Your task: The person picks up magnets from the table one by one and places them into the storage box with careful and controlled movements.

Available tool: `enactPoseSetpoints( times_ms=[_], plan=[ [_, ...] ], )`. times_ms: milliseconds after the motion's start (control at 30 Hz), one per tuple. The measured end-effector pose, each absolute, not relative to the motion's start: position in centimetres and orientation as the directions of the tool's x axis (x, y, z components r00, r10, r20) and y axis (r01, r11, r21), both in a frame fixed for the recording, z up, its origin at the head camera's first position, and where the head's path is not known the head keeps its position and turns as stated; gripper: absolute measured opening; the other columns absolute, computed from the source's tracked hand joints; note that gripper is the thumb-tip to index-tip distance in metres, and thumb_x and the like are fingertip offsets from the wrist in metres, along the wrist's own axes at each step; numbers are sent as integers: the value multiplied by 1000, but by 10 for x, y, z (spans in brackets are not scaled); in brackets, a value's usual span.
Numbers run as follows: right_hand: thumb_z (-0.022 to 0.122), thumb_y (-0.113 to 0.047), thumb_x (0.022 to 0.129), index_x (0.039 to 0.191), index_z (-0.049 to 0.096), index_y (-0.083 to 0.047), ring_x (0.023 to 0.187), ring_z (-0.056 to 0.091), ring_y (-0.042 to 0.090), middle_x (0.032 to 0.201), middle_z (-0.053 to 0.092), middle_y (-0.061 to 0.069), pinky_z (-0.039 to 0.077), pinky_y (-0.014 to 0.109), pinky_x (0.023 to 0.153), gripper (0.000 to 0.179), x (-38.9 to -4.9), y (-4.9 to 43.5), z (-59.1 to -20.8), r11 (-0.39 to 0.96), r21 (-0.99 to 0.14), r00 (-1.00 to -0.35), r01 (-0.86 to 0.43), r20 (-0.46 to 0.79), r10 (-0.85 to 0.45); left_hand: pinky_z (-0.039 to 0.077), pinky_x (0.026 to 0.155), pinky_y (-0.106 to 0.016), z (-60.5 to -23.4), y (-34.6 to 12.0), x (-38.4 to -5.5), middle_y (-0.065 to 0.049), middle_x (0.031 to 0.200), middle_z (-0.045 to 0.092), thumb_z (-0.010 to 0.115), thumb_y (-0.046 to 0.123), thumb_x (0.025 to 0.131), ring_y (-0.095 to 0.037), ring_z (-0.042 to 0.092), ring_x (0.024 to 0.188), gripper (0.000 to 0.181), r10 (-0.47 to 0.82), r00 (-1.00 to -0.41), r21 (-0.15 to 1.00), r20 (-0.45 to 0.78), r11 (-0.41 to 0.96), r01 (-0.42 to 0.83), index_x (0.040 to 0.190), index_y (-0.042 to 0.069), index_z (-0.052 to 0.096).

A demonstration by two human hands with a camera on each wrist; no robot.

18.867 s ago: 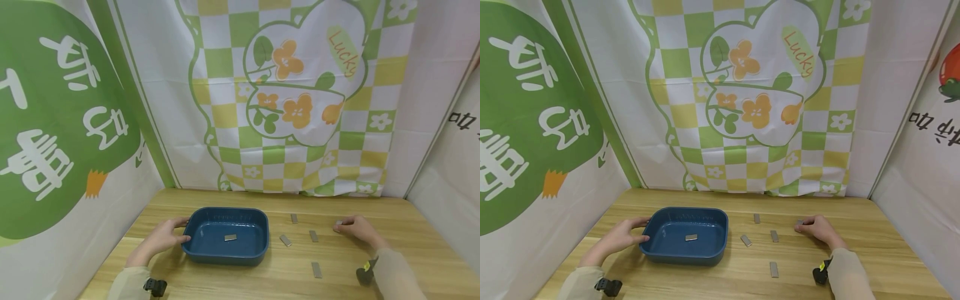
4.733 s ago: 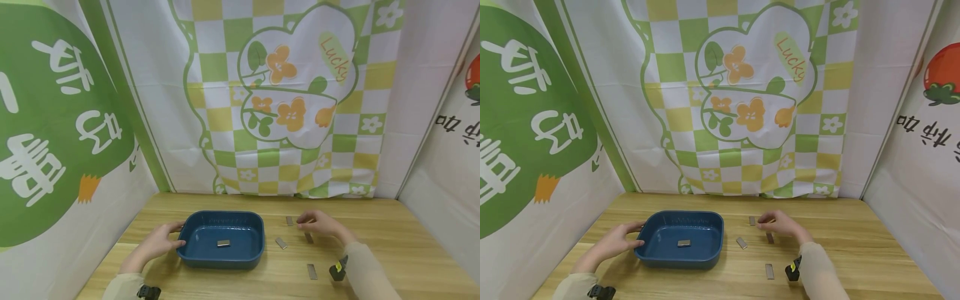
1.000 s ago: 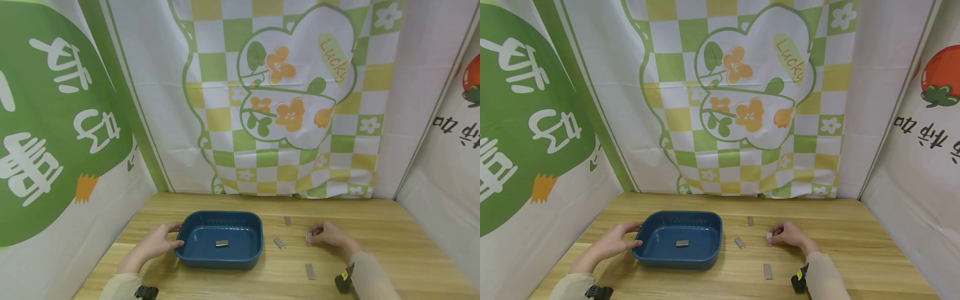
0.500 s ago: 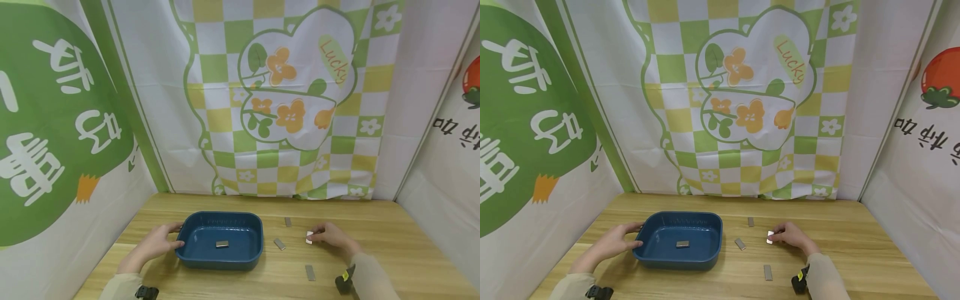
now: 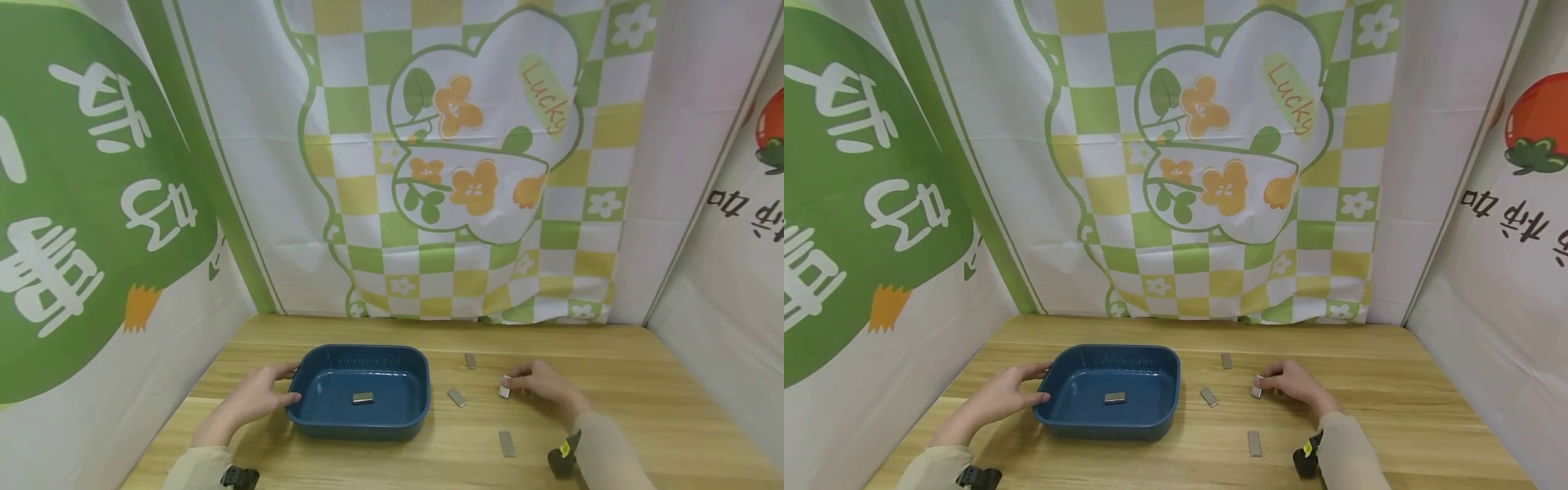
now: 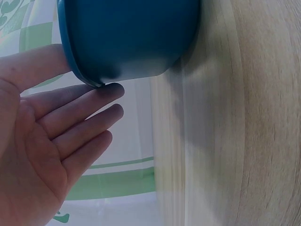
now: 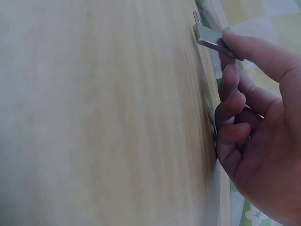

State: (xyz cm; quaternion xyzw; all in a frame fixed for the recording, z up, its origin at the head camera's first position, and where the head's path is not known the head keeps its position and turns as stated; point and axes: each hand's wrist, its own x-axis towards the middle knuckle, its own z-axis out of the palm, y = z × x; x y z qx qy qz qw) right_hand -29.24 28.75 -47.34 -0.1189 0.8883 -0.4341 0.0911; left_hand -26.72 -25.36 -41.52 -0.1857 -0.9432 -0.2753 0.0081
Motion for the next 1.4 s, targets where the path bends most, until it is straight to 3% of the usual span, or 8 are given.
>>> enactPoseSetpoints(
  times_ms=[367,833,1033,1400],
  plan=[
    [70,-31,85,100,69,0,62,52,13,76,61,4,45,26,52,34,-290,286,-470,540,-836,-969,-97,-43,-242,41,97,-59,-415,-254,-267,-21,120,64,76,23,79,-41,56,116,61,348,-930,511,122,781,359,130,-3,54],
    [69,-33,85,106,66,2,78,57,20,94,64,8,52,32,64,41,-285,276,-459,491,-868,-974,-68,-50,-222,41,98,-59,-415,-254,-269,-21,121,63,75,21,80,-41,55,117,61,335,-935,521,116,781,344,131,-3,53],
    [68,-38,85,106,69,-5,95,58,19,108,65,9,51,30,77,40,-286,274,-459,569,-815,-978,-108,-15,-207,41,98,-59,-415,-254,-267,-20,120,64,75,23,80,-41,55,117,61,339,-934,517,116,782,348,130,-3,54],
    [68,-40,84,106,67,-6,94,57,18,105,64,7,50,29,77,40,-290,266,-456,573,-814,-983,-96,-13,-184,40,98,-59,-415,-254,-268,-21,122,63,74,22,81,-42,54,118,60,340,-934,524,111,778,345,131,-3,53]
  ],
)
